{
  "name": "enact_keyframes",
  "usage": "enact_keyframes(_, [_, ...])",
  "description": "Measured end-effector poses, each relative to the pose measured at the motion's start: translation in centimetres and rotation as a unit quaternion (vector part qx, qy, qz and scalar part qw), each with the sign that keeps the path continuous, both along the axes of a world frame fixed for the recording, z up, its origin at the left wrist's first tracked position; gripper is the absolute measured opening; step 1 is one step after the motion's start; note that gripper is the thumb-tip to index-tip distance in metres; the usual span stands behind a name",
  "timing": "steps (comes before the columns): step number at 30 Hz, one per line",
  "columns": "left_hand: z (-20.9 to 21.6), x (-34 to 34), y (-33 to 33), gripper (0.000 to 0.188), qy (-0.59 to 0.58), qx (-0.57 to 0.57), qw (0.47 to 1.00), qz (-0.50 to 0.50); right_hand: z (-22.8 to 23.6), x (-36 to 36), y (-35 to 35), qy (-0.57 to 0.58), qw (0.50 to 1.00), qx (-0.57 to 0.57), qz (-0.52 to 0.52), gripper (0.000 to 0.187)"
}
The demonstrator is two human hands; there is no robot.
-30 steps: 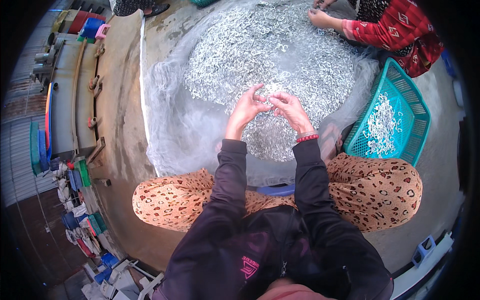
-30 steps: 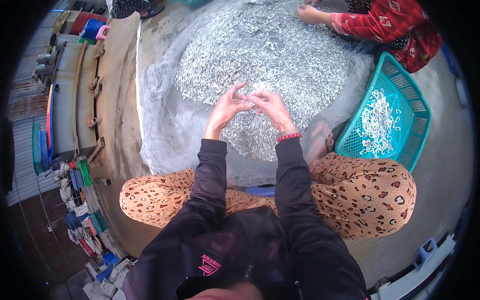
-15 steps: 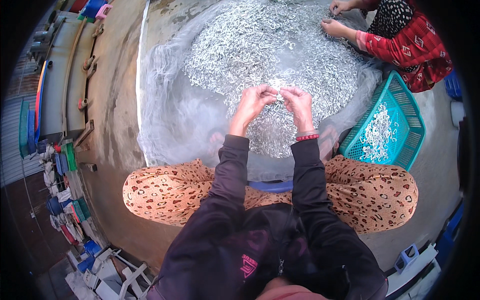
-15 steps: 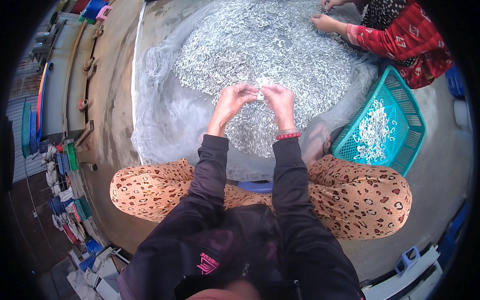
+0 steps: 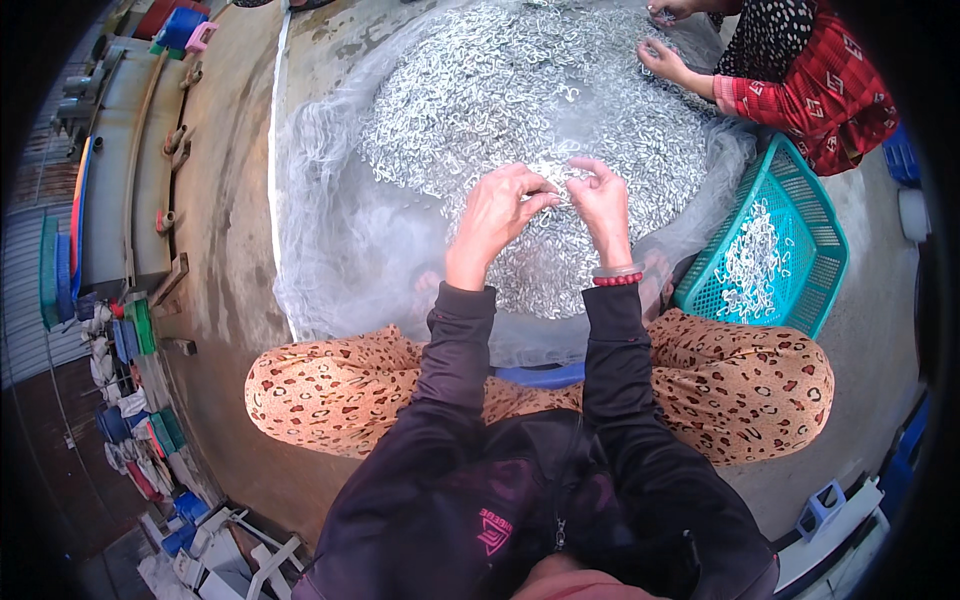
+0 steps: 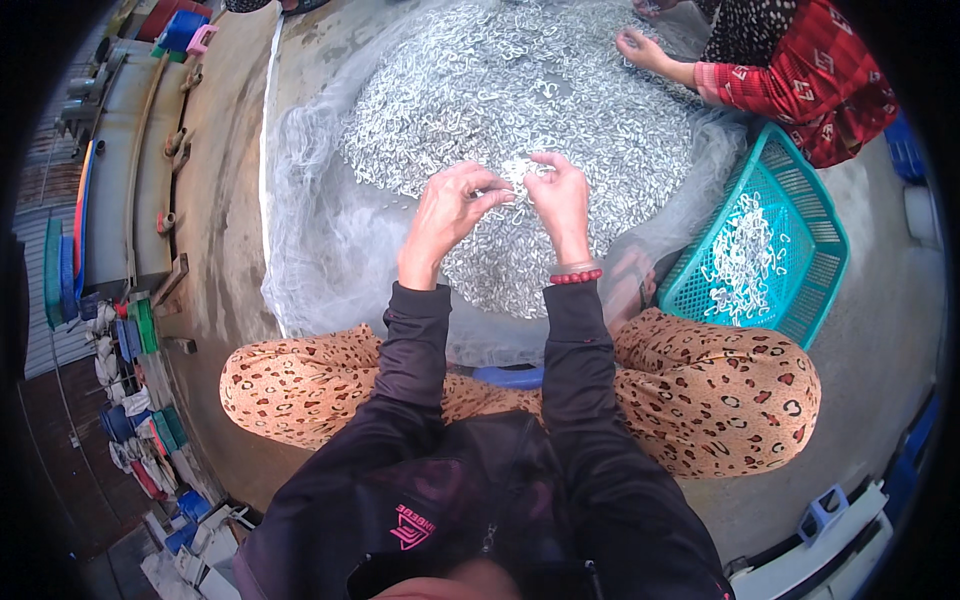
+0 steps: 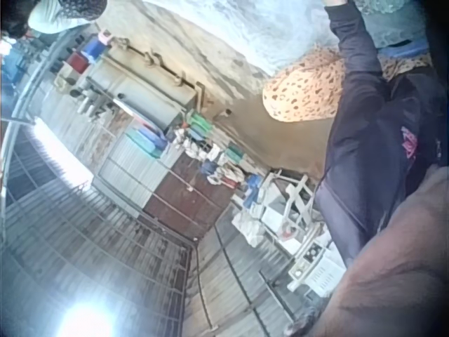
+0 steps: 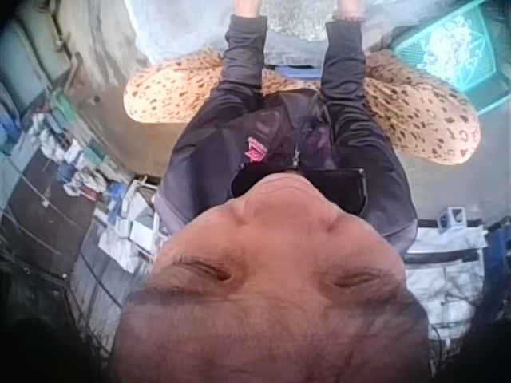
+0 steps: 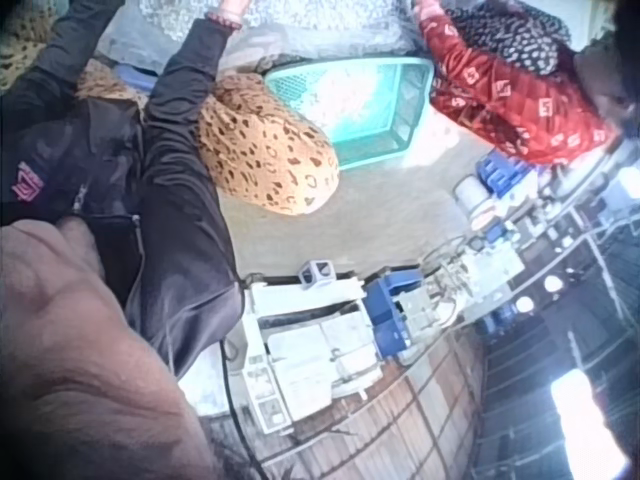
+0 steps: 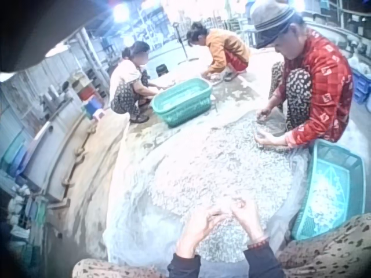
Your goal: The person sits on a low stool and sorts small silver metal pieces from a large pile on a plastic sheet, placing selected pieces into a green basket. Other workers are visible nearby performing similar sorting tasks.
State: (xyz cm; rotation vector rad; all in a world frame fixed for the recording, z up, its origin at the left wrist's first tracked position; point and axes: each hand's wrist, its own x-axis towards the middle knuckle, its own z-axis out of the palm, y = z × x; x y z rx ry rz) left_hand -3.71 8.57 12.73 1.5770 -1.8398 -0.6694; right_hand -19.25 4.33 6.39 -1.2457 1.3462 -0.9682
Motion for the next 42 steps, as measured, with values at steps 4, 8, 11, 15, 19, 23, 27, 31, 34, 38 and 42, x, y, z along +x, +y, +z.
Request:
enact_keyframes(4, [-0.3, 0.3, -0.2, 0.016, 0.156, 0.082, 0.980, 0.089, 0.3, -0.6, 0.0, -0.100, 0.981, 0.149, 0.078, 0.024])
enact_keyframes(8, [-0.1, 1.8, -0.4, 0.019, 0.364, 0.201, 0.907, 0.071, 0.9, -0.8, -0.1, -0.149, 0.979, 0.137, 0.033, 0.039])
enact_keyframes(11, [-0.1, 2.3, -0.4, 0.021, 0.347, 0.190, 0.912, 0.110, 1.7, -0.9, 0.0, -0.192, 0.966, 0.170, 0.045, 0.044])
enact_keyframes(15, [-1.2, 1.9, -0.2, 0.022, 0.392, 0.211, 0.889, 0.107, 2.5, -0.7, 0.3, -0.240, 0.939, 0.194, 0.152, 0.052])
enact_keyframes(19, [-2.3, 2.1, -0.4, 0.017, 0.378, 0.184, 0.899, 0.126, 2.7, -0.7, 0.5, -0.231, 0.924, 0.216, 0.216, 0.037])
enact_keyframes(23, [-2.2, 2.1, -0.4, 0.013, 0.241, 0.120, 0.954, 0.134, 2.2, -0.8, 0.2, -0.264, 0.930, 0.204, 0.155, 0.030])
enact_keyframes(27, [-1.0, 1.0, 0.2, 0.014, 0.054, 0.056, 0.991, 0.109, 1.3, -0.3, 0.0, -0.165, 0.976, 0.128, 0.055, 0.030])
enact_keyframes(31, [0.0, 0.6, 0.3, 0.015, 0.021, 0.044, 0.993, 0.104, 0.9, -0.4, -0.1, -0.115, 0.988, 0.094, 0.052, 0.032])
enact_keyframes(34, [-0.4, 0.6, 0.4, 0.012, 0.033, 0.035, 0.994, 0.098, 1.4, -0.9, -0.3, -0.076, 0.989, 0.104, 0.073, 0.031])
enact_keyframes(38, [-1.9, -0.2, 0.5, 0.009, 0.040, -0.053, 0.993, 0.099, 2.8, -0.8, -0.3, 0.037, 0.998, -0.024, 0.047, 0.032])
enact_keyframes(42, [-3.3, -2.0, 0.2, 0.009, 0.036, -0.183, 0.972, 0.145, 3.5, 0.7, 0.4, -0.016, 0.997, -0.055, -0.055, 0.032])
